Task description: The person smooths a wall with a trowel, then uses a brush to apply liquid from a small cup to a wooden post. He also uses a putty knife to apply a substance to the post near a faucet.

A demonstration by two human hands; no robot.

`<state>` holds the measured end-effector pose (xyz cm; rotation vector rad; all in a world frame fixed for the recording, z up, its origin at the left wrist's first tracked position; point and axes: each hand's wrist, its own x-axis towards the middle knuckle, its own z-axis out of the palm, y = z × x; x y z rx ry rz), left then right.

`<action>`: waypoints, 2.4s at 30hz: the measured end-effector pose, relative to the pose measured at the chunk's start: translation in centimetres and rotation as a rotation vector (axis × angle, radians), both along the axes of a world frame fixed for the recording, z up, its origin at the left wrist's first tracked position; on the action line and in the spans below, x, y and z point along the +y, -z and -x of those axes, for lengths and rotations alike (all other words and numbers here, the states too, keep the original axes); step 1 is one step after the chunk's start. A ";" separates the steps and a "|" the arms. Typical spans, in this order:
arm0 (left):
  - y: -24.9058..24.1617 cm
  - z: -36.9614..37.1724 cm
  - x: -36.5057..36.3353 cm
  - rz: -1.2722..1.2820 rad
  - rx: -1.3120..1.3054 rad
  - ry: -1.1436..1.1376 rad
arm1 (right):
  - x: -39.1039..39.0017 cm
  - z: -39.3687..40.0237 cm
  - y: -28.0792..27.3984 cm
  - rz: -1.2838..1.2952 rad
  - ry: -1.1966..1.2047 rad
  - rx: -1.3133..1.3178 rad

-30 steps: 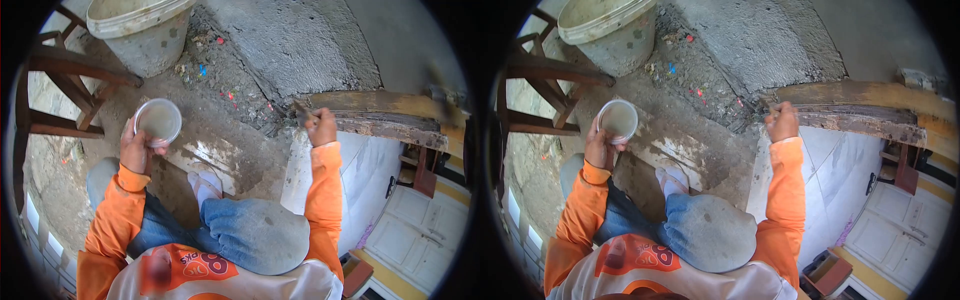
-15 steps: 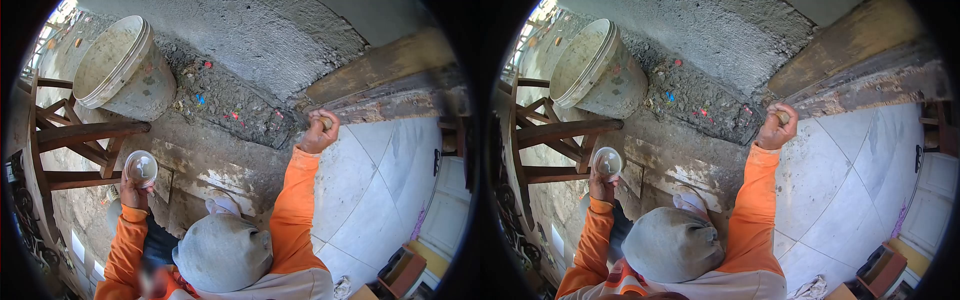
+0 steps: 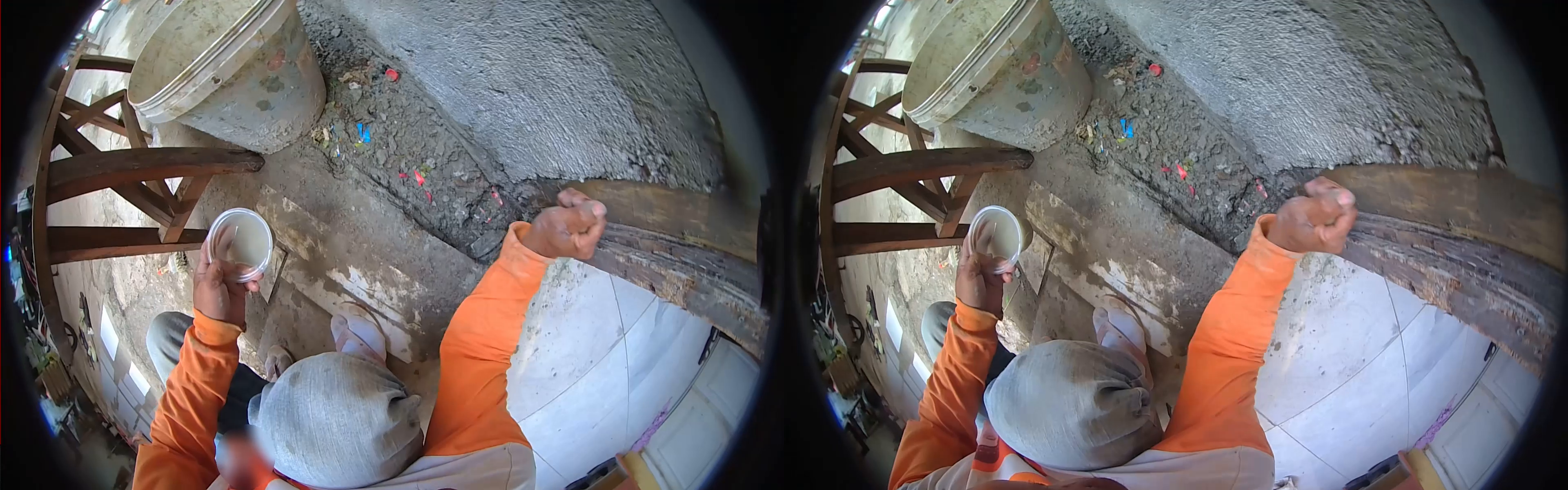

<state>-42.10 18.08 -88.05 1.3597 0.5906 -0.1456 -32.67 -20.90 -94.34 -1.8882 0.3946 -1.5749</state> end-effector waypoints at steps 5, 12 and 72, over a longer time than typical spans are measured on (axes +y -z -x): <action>0.4 0.3 0.3 0.067 -0.008 -0.060 | -1.1 0.8 1.2 -0.048 -0.351 -0.258; 0.9 1.1 0.6 0.094 0.028 -0.124 | 0.3 2.8 1.6 0.003 -0.340 -0.256; 0.6 0.8 -0.8 0.124 0.034 -0.090 | -0.5 1.6 3.6 -0.052 -0.314 -0.162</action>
